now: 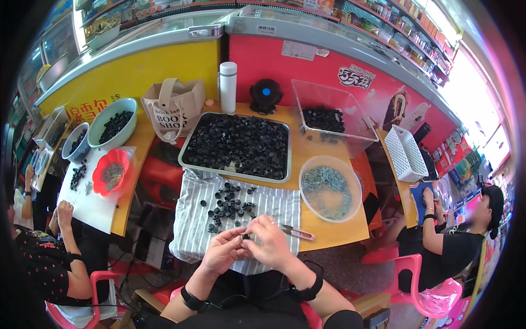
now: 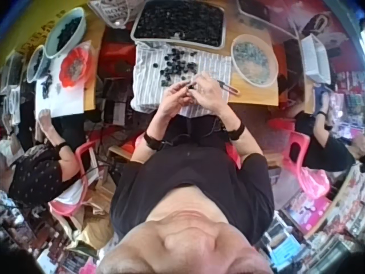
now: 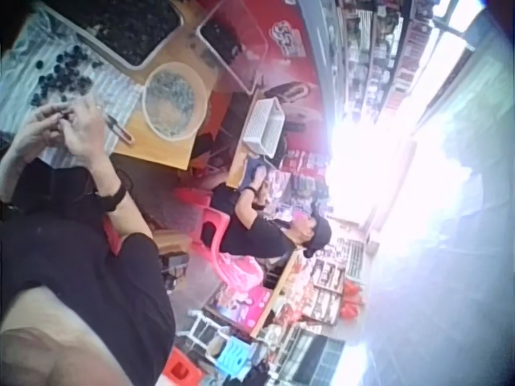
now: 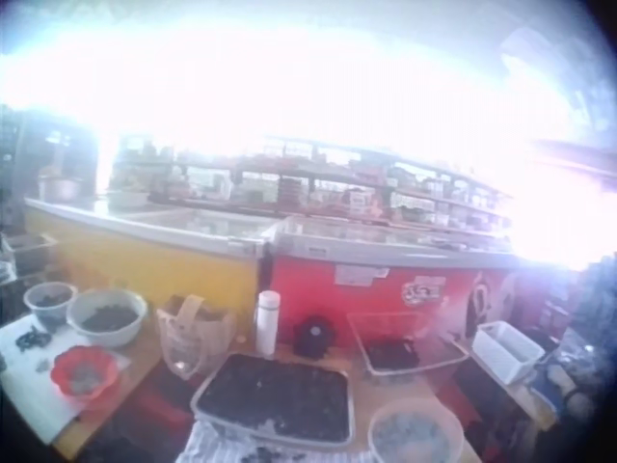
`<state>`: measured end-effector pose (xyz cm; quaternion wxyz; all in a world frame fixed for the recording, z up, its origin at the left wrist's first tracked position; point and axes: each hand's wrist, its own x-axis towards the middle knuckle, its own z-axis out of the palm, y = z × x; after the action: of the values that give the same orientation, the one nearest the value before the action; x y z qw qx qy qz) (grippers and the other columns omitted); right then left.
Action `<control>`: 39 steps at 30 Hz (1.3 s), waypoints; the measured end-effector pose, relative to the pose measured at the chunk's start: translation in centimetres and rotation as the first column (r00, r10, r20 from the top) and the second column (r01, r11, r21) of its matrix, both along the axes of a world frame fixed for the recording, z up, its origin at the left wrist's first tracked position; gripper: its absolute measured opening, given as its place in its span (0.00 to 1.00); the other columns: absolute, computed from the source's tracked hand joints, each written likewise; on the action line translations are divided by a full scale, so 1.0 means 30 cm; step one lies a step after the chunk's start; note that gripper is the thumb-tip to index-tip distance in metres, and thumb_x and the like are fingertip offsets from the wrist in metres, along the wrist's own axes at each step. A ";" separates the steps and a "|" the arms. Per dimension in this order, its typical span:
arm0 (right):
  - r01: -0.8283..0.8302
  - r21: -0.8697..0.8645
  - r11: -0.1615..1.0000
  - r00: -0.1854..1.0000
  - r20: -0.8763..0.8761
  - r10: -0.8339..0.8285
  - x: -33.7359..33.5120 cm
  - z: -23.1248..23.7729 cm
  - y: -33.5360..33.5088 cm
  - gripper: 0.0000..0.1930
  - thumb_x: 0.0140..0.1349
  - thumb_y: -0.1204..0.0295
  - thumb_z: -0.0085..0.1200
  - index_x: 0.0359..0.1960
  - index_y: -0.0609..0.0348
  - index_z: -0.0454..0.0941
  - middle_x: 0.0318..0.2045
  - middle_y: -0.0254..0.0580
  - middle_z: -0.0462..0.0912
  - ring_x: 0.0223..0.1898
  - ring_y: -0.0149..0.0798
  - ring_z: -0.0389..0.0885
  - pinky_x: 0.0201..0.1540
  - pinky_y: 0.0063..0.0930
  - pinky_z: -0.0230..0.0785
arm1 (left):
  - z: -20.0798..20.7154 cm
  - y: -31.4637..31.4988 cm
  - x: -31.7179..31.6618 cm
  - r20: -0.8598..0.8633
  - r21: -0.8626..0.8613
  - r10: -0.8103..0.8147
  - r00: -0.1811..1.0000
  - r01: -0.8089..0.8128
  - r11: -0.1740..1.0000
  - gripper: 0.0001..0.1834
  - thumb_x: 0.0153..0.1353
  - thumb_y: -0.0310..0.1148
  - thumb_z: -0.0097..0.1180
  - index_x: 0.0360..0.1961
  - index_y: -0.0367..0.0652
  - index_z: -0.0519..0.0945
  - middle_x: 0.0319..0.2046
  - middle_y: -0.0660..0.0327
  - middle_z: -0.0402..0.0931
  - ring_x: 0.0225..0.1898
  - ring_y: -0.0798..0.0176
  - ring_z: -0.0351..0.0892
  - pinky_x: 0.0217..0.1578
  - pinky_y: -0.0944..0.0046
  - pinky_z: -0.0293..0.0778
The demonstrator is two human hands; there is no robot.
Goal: Sorting small black plastic components on a table in a convenience store.
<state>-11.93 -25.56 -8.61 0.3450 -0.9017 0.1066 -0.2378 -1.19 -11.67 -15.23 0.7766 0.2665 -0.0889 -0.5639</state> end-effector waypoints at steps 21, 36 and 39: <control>0.209 -0.424 0.881 0.942 -0.153 -0.298 0.082 -0.106 -0.076 0.08 0.50 0.71 0.64 0.31 0.57 0.82 0.53 0.49 0.75 0.55 0.50 0.70 0.52 0.48 0.62 | -0.020 0.015 0.004 0.044 -0.014 -0.027 0.999 0.027 1.000 0.13 0.65 0.21 0.56 0.51 0.33 0.79 0.42 0.53 0.82 0.41 0.58 0.84 0.45 0.61 0.79; 0.262 -0.138 0.955 0.963 -0.030 -0.268 -0.037 -0.085 -0.063 0.07 0.44 0.76 0.65 0.27 0.53 0.83 0.50 0.43 0.79 0.52 0.50 0.72 0.49 0.47 0.61 | -0.025 0.017 0.007 0.067 -0.021 -0.029 0.997 0.030 0.999 0.13 0.65 0.22 0.57 0.51 0.32 0.79 0.42 0.52 0.82 0.43 0.58 0.84 0.46 0.60 0.79; 0.312 -0.249 0.917 0.948 0.022 -0.317 -0.050 -0.100 -0.083 0.07 0.45 0.78 0.64 0.28 0.52 0.84 0.50 0.45 0.79 0.53 0.50 0.72 0.50 0.44 0.61 | -0.024 0.019 0.003 0.060 -0.002 -0.034 0.998 0.034 0.999 0.13 0.65 0.21 0.56 0.51 0.32 0.79 0.42 0.52 0.82 0.43 0.57 0.84 0.47 0.59 0.79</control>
<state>-13.41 -28.04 -11.61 0.1852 -0.9111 0.2225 -0.2933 -1.11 -11.11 -15.96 0.7642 0.2808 -0.1175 -0.5687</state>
